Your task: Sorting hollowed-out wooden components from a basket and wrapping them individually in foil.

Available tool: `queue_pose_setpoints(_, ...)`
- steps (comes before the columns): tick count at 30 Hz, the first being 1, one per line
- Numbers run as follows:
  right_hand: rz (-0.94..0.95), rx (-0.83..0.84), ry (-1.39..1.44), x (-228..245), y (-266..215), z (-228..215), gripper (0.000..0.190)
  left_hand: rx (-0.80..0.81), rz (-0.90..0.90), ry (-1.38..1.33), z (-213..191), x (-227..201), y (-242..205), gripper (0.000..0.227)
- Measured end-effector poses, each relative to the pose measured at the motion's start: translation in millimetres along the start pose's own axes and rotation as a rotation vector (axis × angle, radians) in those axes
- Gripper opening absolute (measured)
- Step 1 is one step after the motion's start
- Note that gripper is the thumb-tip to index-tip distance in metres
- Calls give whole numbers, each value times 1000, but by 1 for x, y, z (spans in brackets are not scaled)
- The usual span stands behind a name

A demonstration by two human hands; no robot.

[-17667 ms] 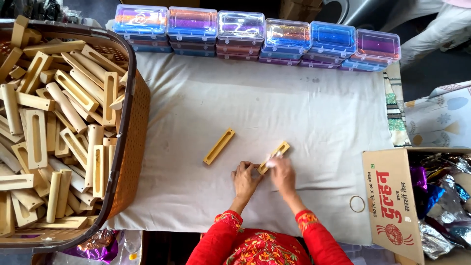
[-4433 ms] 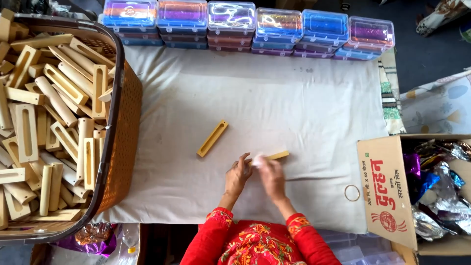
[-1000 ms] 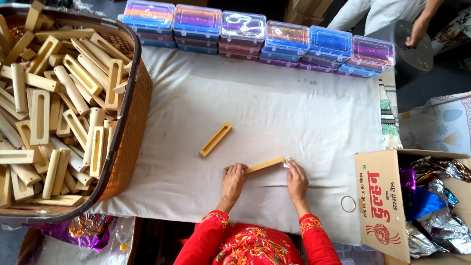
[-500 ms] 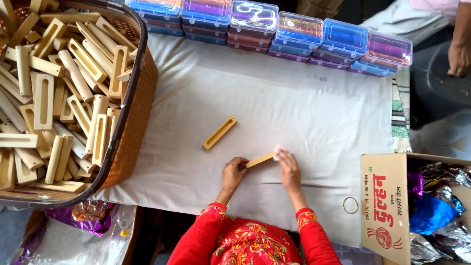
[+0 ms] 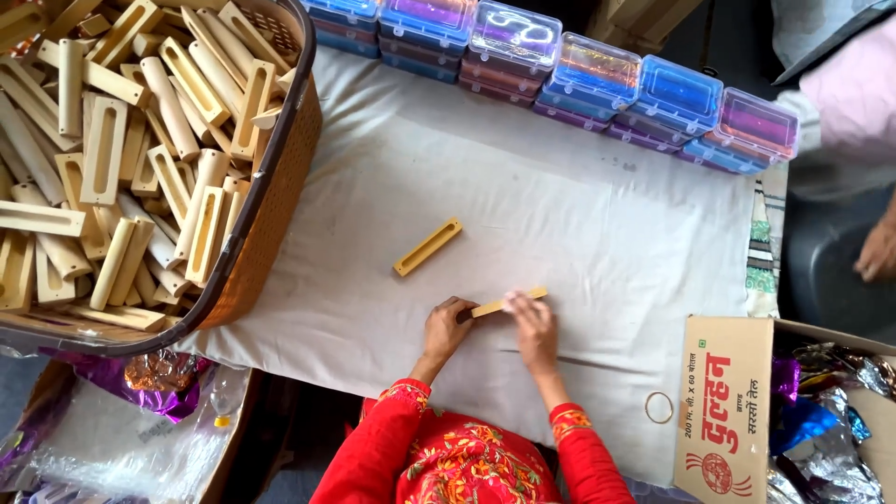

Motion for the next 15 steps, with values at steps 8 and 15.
queue_pose_setpoints(8, 277, -87, 19, -22, 5, 19, 45, 130, -217, -16, 4, 28, 11, 28)
queue_pose_setpoints(15, -34, 22, -4, 32, 2, 17, 51, 258, -201, -75, 22, 44, 8, 30)
Point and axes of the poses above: each hand's wrist, its own y-axis towards the middle knuckle, its own z-axis out of the palm, x = y × z, the point moved 10 cm from there along y, towards the middle knuckle, and after that the axes turned 9 degrees about z, right-handed, at the moved point
